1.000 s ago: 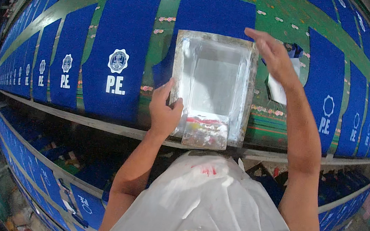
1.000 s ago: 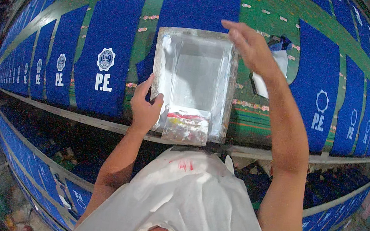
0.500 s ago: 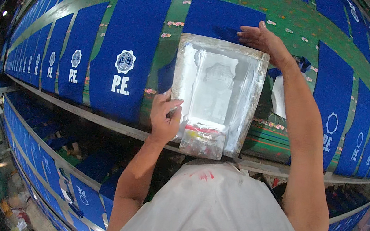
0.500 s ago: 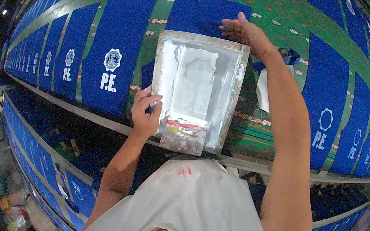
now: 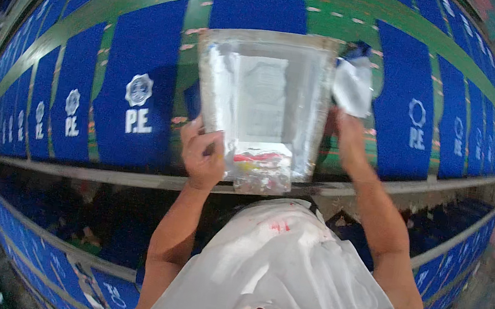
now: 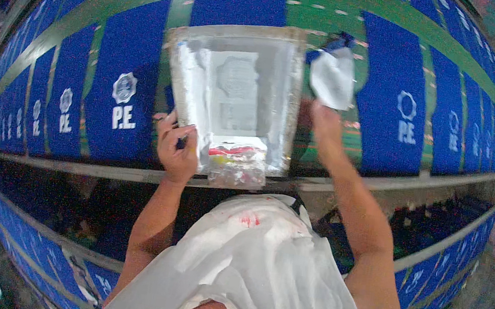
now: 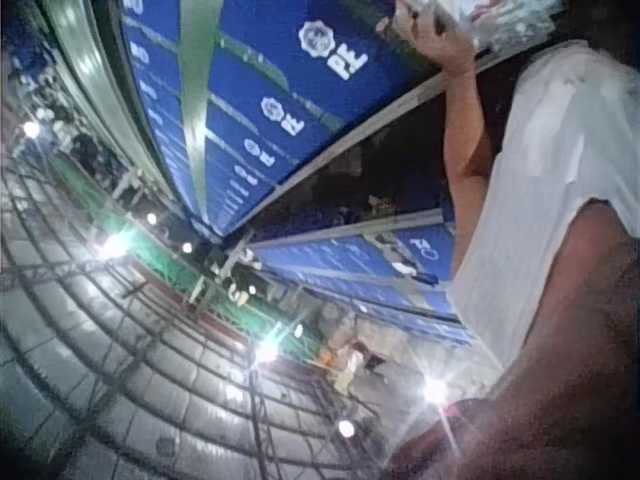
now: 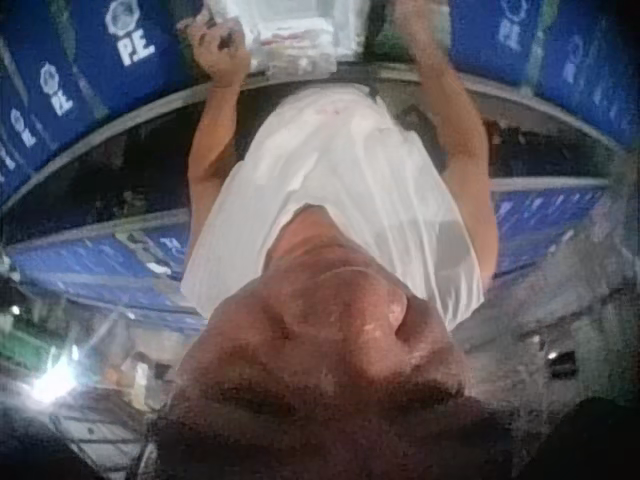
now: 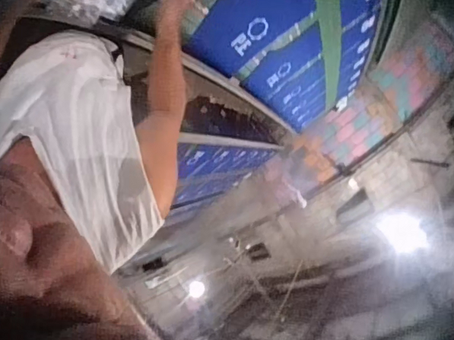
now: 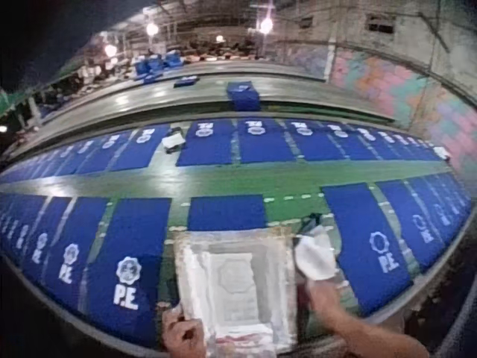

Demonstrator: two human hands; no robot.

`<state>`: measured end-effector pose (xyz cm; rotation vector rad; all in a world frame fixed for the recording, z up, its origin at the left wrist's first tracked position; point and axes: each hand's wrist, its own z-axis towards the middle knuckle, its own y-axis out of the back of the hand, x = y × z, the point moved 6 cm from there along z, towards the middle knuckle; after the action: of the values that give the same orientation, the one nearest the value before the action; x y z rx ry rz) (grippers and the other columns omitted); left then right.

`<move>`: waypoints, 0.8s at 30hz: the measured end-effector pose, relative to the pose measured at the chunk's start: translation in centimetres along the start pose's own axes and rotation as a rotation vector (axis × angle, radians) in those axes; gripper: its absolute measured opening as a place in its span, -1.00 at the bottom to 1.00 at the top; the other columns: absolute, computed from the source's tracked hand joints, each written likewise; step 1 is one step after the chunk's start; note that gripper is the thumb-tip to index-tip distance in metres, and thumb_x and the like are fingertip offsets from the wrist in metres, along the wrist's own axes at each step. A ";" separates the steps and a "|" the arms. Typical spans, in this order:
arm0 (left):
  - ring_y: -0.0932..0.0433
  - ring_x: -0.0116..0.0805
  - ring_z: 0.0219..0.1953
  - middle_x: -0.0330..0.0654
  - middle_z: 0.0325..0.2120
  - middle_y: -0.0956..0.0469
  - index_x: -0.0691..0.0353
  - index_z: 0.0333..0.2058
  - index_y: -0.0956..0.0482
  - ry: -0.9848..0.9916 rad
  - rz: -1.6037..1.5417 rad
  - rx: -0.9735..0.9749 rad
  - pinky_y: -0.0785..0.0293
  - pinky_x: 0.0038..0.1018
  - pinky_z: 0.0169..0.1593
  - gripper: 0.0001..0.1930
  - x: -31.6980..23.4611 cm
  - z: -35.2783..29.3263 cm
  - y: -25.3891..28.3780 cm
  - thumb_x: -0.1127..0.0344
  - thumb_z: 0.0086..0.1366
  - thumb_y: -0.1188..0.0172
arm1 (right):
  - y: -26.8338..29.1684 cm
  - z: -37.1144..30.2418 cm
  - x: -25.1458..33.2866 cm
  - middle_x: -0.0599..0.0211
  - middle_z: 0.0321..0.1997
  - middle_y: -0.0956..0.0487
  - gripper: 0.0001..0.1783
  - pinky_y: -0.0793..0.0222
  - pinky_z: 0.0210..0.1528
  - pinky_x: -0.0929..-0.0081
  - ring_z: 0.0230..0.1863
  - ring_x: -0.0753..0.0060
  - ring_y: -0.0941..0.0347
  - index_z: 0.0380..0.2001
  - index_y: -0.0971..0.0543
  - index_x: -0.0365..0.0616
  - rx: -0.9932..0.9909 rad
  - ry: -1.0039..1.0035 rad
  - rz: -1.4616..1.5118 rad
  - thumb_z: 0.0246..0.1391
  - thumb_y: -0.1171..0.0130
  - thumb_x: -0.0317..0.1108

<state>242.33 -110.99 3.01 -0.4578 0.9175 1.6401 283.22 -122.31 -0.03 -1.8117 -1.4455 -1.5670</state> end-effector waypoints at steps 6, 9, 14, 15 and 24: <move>-0.66 0.19 0.27 0.21 0.20 -0.70 0.25 -0.09 -0.73 0.017 0.058 0.042 -0.33 0.12 0.53 -0.77 0.2 0.1 0.6 0.59 0.31 -0.48 | -4.8 -10.7 1.9 0.20 0.52 -0.62 -0.32 -0.32 0.62 0.28 0.49 0.35 -0.51 0.61 -0.44 -0.33 0.231 0.066 0.236 0.73 -0.06 -0.05; -0.66 0.13 0.29 0.22 0.26 -0.65 0.32 -0.08 -0.71 0.098 -0.013 0.073 -0.53 -0.10 0.40 -0.77 0.4 1.2 0.4 0.62 0.32 -0.46 | -5.1 -11.3 2.6 0.15 0.61 -0.53 -0.32 -0.19 0.69 0.24 0.60 0.33 -0.39 0.61 -0.41 -0.38 0.200 0.134 0.207 0.71 -0.09 -0.10; -0.66 0.05 0.33 0.19 0.29 -0.64 0.36 -0.02 -0.69 0.222 -0.096 0.061 -0.59 -0.17 0.39 -0.73 -0.8 2.2 -0.7 0.72 0.35 -0.39 | -2.6 -12.5 4.8 0.12 0.55 -0.57 -0.37 -0.27 0.63 0.28 0.53 0.32 -0.45 0.61 -0.45 -0.31 0.157 0.235 0.309 0.65 -0.19 -0.24; -0.65 0.02 0.35 0.17 0.31 -0.63 0.39 -0.01 -0.67 0.196 -0.070 0.068 -0.59 -0.19 0.39 -0.72 -1.3 2.2 -1.0 0.76 0.36 -0.36 | -2.1 -12.8 4.8 0.12 0.56 -0.56 -0.36 -0.25 0.63 0.27 0.54 0.31 -0.44 0.61 -0.44 -0.31 0.144 0.251 0.305 0.65 -0.19 -0.23; -0.64 0.04 0.35 0.17 0.29 -0.62 0.35 -0.01 -0.68 0.322 -0.257 0.040 -0.60 -0.16 0.41 -0.68 -12.2 0.7 -17.7 0.74 0.30 -0.40 | 15.5 -10.8 -0.6 0.05 0.65 -0.46 -0.23 -0.14 0.70 0.26 0.63 0.23 -0.35 0.61 -0.37 -0.50 -0.016 0.274 0.450 0.61 -0.15 -0.10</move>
<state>262.62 -117.35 6.48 -0.7945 1.0770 1.3333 290.53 -137.57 8.38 -1.6972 -0.8336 -1.5145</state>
